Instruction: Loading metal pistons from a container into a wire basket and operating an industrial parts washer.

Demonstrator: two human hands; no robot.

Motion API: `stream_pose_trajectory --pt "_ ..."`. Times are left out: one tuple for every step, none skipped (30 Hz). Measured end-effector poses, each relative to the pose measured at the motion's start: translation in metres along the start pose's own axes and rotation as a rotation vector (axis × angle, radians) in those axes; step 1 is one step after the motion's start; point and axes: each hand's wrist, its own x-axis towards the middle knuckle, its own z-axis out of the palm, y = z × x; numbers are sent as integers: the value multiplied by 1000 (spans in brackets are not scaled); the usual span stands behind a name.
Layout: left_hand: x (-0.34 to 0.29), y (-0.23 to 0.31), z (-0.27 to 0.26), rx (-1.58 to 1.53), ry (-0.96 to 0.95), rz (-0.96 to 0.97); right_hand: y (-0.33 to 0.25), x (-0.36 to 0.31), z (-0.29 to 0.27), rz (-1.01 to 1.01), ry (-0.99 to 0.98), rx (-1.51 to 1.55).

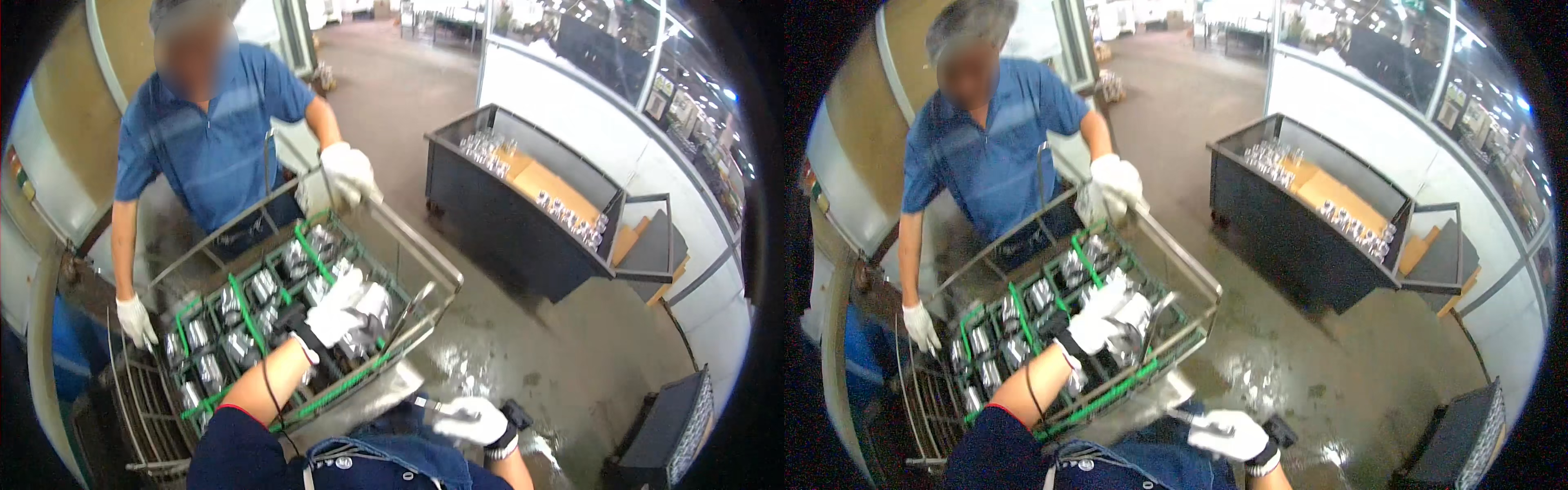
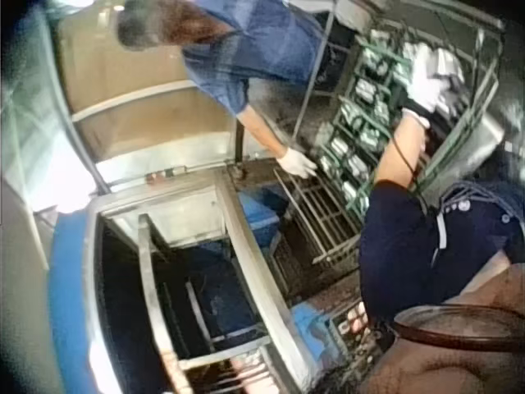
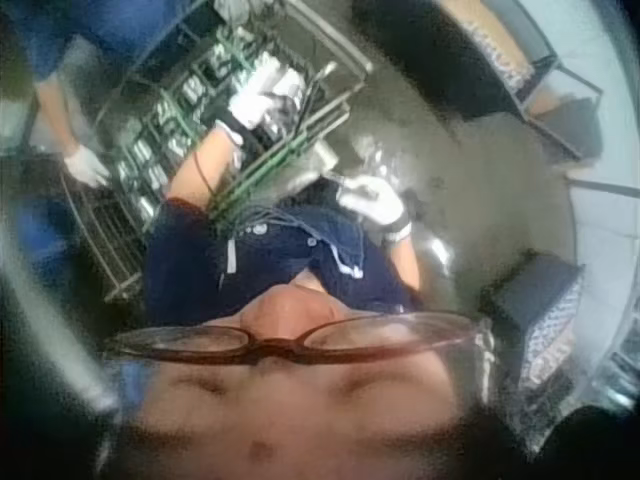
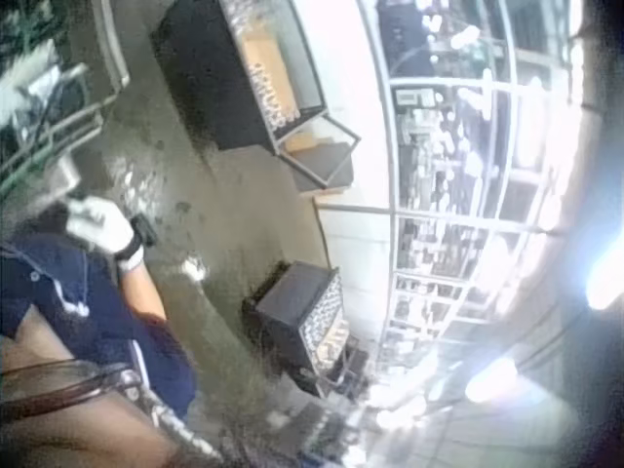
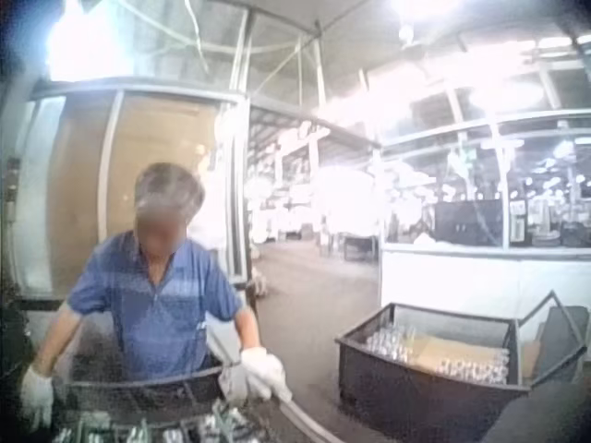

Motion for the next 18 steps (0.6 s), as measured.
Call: stream_pose_trajectory --pt "-3 12 -6 -336 40 -152 -1 5 5 -112 88 3" --pt "-8 33 -10 -668 78 -302 4 13 11 -228 184 11" --pt "-20 74 5 -963 7 -328 3 20 6 -323 179 -380" --pt "-30 116 17 -1251 -58 -329 -14 17 15 -405 94 -478" --pt "-40 132 6 -969 9 -372 -11 18 22 -402 31 -332" --pt "-56 132 -3 -933 -49 -251 -9 21 26 -406 -38 -187" --pt "-75 144 4 -686 16 -111 -27 21 38 -180 22 -81" --pt "-90 157 11 -434 72 25 -25 33 48 -199 155 110" --pt "-97 156 -3 -597 205 -210 -23 36 51 -216 107 103" --pt "-107 160 -6 -592 223 -212 -21 38 50 -236 62 97" --pt "-113 166 -4 -574 340 -245 -19 38 45 -173 -107 50" --pt "-117 175 -1 -554 454 -277 -21 35 50 -188 -129 19" --pt "-117 190 5 -584 541 -371 -26 35 58 -186 -85 64" --pt "-124 185 1 -581 539 -378 -30 35 65 -185 -38 110" --pt "-133 175 -6 -517 389 -285 -21 40 63 -115 80 121" --pt "-136 171 -8 -456 240 -187 -24 41 60 -35 70 15" --pt "-127 175 -1 -567 454 -329 -26 37 63 -90 -11 55" --pt "-125 168 -5 -569 443 -336 -28 33 65 -145 -87 97"
